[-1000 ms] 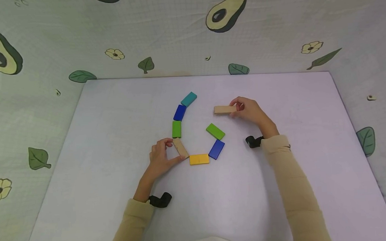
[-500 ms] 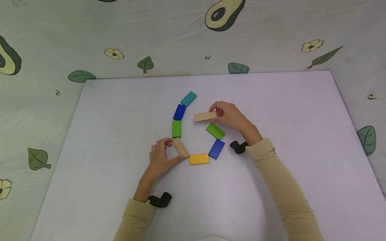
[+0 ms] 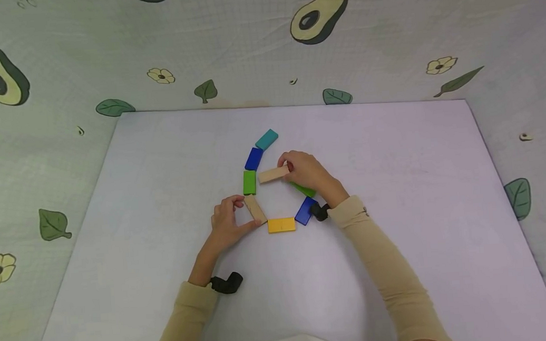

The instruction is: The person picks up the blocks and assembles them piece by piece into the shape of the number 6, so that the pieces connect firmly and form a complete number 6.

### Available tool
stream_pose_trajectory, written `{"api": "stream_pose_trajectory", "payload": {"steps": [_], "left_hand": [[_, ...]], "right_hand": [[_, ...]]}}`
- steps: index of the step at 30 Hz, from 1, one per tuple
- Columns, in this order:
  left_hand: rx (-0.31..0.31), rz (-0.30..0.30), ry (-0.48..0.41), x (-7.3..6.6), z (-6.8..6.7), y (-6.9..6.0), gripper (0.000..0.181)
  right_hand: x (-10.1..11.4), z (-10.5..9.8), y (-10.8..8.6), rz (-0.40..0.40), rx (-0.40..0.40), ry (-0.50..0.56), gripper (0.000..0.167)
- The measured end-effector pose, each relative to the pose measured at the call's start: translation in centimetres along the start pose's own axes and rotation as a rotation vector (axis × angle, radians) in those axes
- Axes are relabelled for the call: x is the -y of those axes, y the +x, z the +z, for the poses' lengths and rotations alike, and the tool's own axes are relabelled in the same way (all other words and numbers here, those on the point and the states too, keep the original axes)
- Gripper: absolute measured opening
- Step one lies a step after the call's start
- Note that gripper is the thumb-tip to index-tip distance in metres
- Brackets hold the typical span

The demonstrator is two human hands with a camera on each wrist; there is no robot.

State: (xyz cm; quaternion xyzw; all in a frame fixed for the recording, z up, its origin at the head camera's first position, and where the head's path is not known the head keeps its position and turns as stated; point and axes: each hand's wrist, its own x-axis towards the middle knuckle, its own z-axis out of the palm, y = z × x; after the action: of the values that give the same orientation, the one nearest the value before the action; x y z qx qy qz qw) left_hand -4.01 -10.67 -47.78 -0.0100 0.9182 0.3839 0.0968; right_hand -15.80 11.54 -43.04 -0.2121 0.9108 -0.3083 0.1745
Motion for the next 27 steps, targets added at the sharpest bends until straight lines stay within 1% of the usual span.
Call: {"api": "stream_pose_trajectory", "payload": {"steps": [8,12,15,21,27], "left_hand": [[-0.002,0.000,0.005,-0.03,0.03,0.04,0.070],[-0.005,0.007,-0.003,0.00,0.03,0.06,0.070],[-0.006,0.008,-0.005,0.02,0.01,0.08,0.070],[-0.004,0.006,-0.003,0.08,0.06,0.13,0.070],[-0.002,0.008,-0.004,0.13,0.08,0.10,0.070]], "right_hand": [[0.08,0.57,0.59,0.006,0.014,-0.034,0.030],[0.05,0.77,0.72,0.011,0.037,-0.044,0.028],[0.22,0.76,0.75,0.022,0.051,-0.044,0.027],[0.44,0.70,0.79,0.055,0.055,-0.049,0.026],[0.47,0.63,0.78,0.072,0.069,-0.023,0.027]]}}
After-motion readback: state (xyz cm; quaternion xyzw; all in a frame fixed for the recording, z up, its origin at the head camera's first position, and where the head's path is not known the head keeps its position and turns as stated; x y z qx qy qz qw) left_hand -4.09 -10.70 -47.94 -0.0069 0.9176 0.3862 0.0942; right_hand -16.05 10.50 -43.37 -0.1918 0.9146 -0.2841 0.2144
